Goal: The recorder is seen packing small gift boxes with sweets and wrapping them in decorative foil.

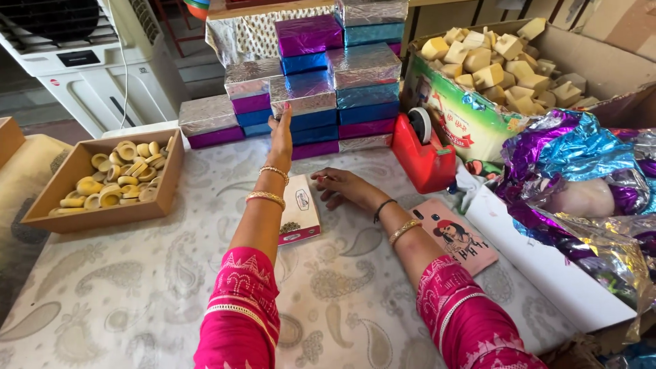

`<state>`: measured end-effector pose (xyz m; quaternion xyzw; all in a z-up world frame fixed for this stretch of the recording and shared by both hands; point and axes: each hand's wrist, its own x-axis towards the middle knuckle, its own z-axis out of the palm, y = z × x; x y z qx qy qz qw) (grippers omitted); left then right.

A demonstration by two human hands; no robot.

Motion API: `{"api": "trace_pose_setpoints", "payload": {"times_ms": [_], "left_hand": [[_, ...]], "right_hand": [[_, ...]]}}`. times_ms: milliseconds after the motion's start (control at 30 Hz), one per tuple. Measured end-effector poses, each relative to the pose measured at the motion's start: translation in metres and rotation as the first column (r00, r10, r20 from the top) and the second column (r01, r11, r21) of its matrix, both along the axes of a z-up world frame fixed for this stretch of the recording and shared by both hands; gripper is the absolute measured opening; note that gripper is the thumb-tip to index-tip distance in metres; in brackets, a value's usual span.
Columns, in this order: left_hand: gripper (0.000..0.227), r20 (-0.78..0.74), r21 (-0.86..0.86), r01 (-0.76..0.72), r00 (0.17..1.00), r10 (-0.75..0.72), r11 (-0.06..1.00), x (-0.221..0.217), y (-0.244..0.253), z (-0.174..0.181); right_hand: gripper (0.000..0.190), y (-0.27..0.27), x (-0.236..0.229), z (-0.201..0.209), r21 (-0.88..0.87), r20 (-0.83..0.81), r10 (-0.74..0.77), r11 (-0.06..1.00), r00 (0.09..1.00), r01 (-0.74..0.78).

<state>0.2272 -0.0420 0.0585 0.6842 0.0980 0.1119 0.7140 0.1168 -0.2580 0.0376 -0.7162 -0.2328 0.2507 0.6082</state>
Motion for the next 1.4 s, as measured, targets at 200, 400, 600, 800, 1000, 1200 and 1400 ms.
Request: {"api": "trace_pose_setpoints", "payload": {"times_ms": [200,400,600,800,1000,1200,1400], "left_hand": [[0.117,0.086,-0.095,0.078,0.994,-0.070,0.992,0.001,0.008,-0.006],[0.114,0.094,-0.248,0.096,0.993,-0.075,0.964,0.024,0.027,-0.052],[0.097,-0.068,-0.190,0.068,0.994,-0.082,0.979,-0.004,0.020,-0.026],[0.102,-0.068,-0.118,0.062,0.995,-0.070,0.991,0.010,0.026,-0.041],[0.105,-0.047,-0.101,0.078,0.995,-0.083,0.992,-0.008,0.018,-0.028],[0.105,-0.066,-0.054,0.038,0.997,-0.042,0.998,-0.019,0.012,-0.017],[0.116,-0.101,-0.053,0.001,0.995,-0.007,0.999,-0.011,0.013,-0.026]], "right_hand": [[0.040,-0.005,-0.008,0.010,0.028,-0.004,-0.145,0.989,0.989,0.145],[0.015,-0.062,0.017,0.002,-0.115,0.993,0.028,0.525,0.118,0.844],[0.040,-0.088,-0.006,0.065,0.028,0.992,0.121,0.162,-0.048,0.986],[0.077,-0.110,-0.003,0.078,-0.314,0.932,-0.142,0.138,0.333,0.939],[0.091,-0.138,0.041,0.052,-0.257,0.939,-0.172,0.221,0.297,0.941],[0.113,-0.141,0.032,0.066,-0.335,0.926,-0.136,0.129,0.351,0.933],[0.117,-0.151,0.036,0.065,-0.425,0.866,-0.206,0.176,0.455,0.888]]}}
